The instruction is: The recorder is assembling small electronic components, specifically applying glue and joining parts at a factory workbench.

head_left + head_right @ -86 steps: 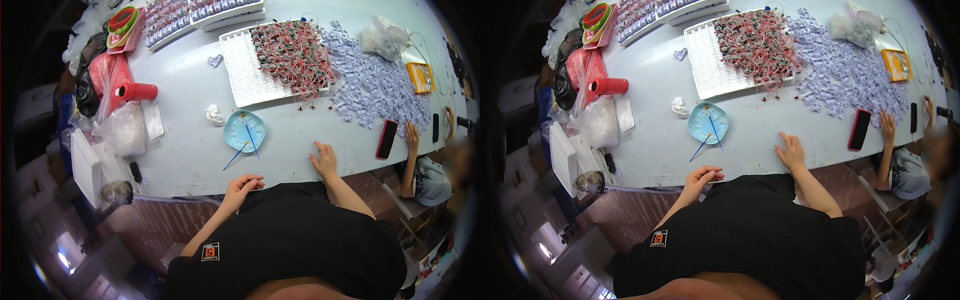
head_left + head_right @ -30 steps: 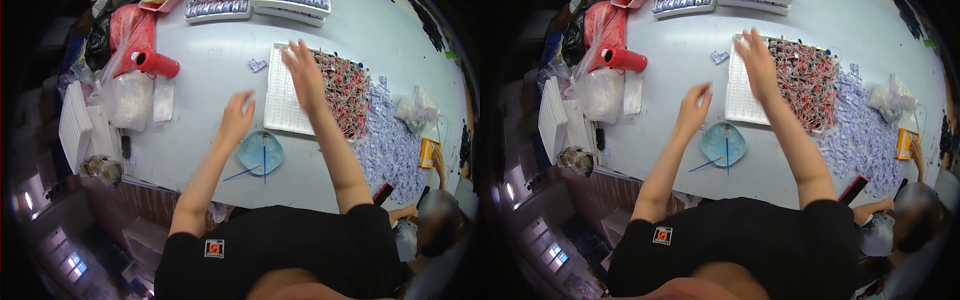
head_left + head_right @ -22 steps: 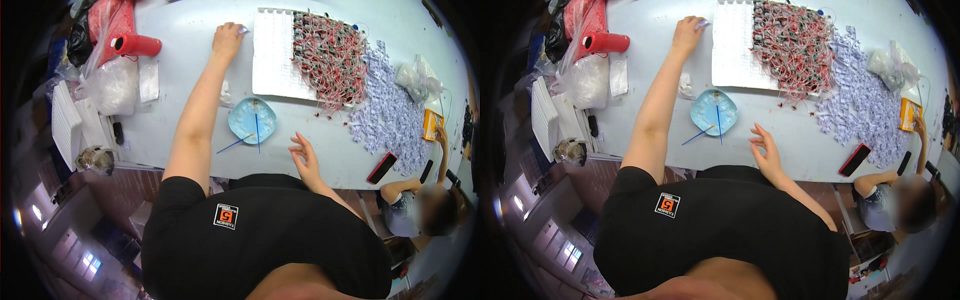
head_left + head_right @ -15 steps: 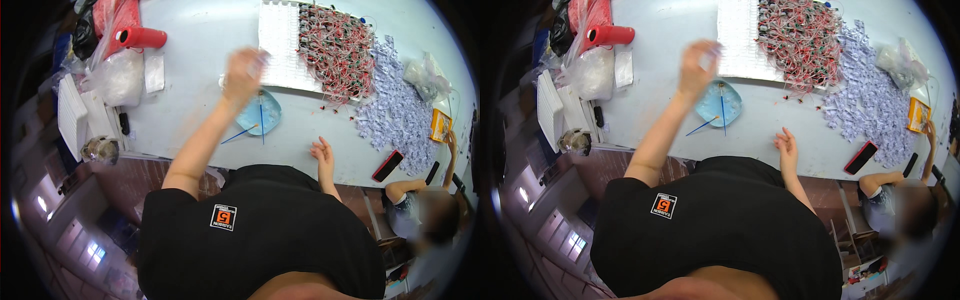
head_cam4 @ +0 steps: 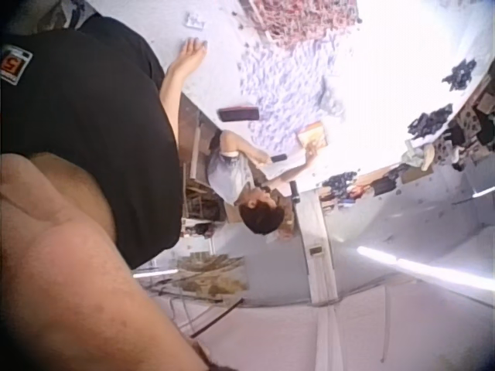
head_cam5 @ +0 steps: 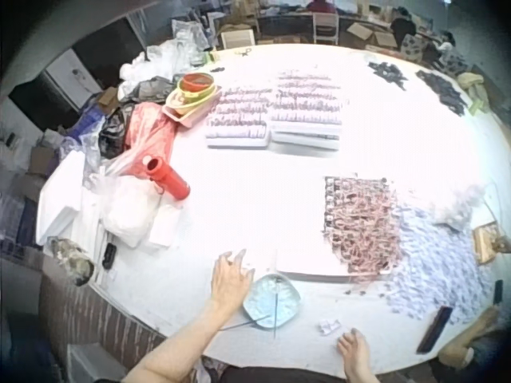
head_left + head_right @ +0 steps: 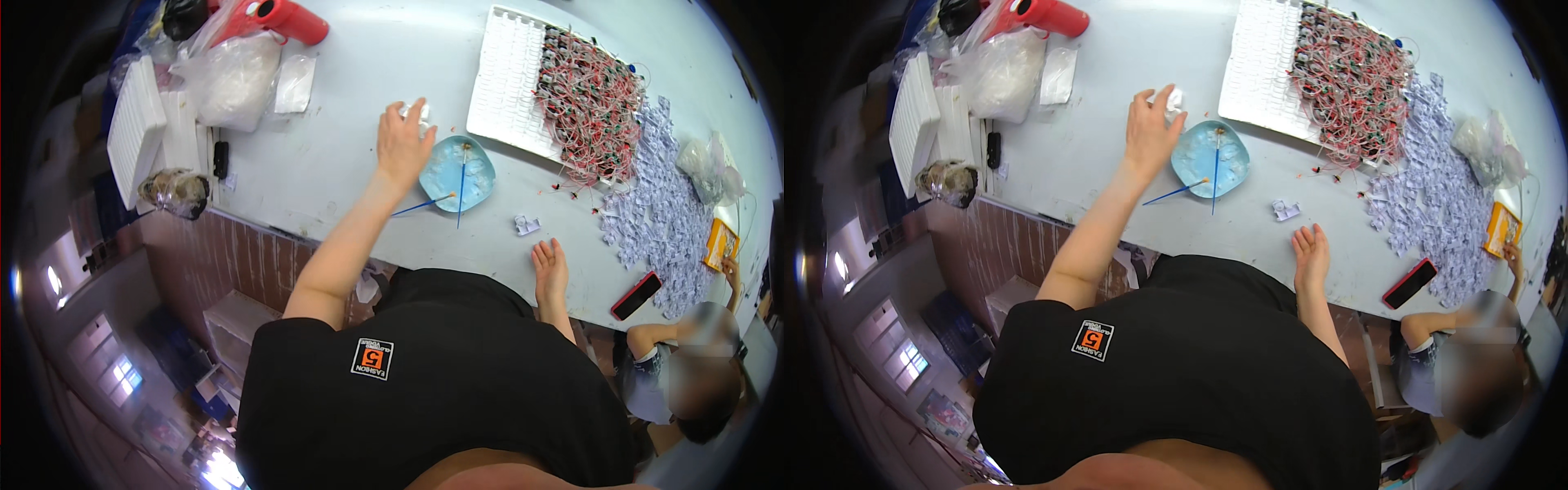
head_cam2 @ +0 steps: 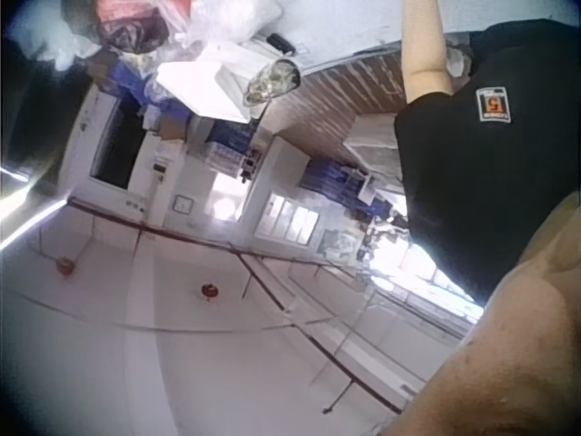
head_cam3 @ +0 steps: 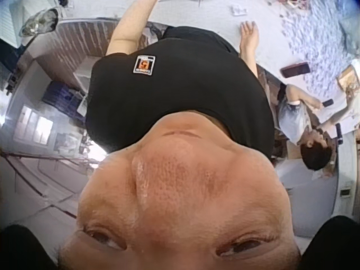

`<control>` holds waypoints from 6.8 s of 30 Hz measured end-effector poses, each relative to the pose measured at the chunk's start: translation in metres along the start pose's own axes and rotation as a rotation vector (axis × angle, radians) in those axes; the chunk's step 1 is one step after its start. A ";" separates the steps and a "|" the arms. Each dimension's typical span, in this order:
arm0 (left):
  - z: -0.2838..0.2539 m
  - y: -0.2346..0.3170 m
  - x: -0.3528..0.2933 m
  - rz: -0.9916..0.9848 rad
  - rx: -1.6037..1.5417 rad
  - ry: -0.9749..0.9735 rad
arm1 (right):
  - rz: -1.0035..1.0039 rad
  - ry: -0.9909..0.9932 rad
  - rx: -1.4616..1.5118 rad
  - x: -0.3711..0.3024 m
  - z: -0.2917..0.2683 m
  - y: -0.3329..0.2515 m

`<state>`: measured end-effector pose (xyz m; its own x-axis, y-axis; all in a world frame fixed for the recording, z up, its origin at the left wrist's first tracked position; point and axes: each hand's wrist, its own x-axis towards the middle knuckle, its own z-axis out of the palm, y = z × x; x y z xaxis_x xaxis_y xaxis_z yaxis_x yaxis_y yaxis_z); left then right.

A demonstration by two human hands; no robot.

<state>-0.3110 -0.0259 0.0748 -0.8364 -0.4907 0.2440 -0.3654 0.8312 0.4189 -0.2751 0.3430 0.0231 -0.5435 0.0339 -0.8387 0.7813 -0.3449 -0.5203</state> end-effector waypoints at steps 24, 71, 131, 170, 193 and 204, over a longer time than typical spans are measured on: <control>-0.087 0.030 -0.106 0.217 -0.538 -0.178 | -0.010 -0.692 0.072 -0.110 0.132 -0.075; -0.068 -0.080 -0.136 -0.404 -0.478 -0.331 | -0.104 -0.773 -0.871 -0.055 0.178 0.013; -0.069 -0.214 0.027 -0.592 0.059 0.334 | -0.742 -0.485 -1.312 -0.028 -0.027 0.007; 0.123 -0.224 -0.358 -0.452 -0.014 -0.538 | -1.229 -0.457 -1.542 0.005 -0.124 0.035; 0.491 -0.028 -0.289 0.499 -0.738 -1.077 | -1.395 -0.429 -1.403 -0.001 -0.112 0.027; 0.460 -0.058 -0.225 0.424 -0.752 -1.043 | -1.403 -0.394 -1.335 0.001 -0.118 0.040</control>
<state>-0.2895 0.1562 -0.4073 -0.8683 0.4700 -0.1587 0.0248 0.3605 0.9324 -0.2079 0.4403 -0.0172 -0.7555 -0.6311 0.1759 -0.5920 0.5424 -0.5961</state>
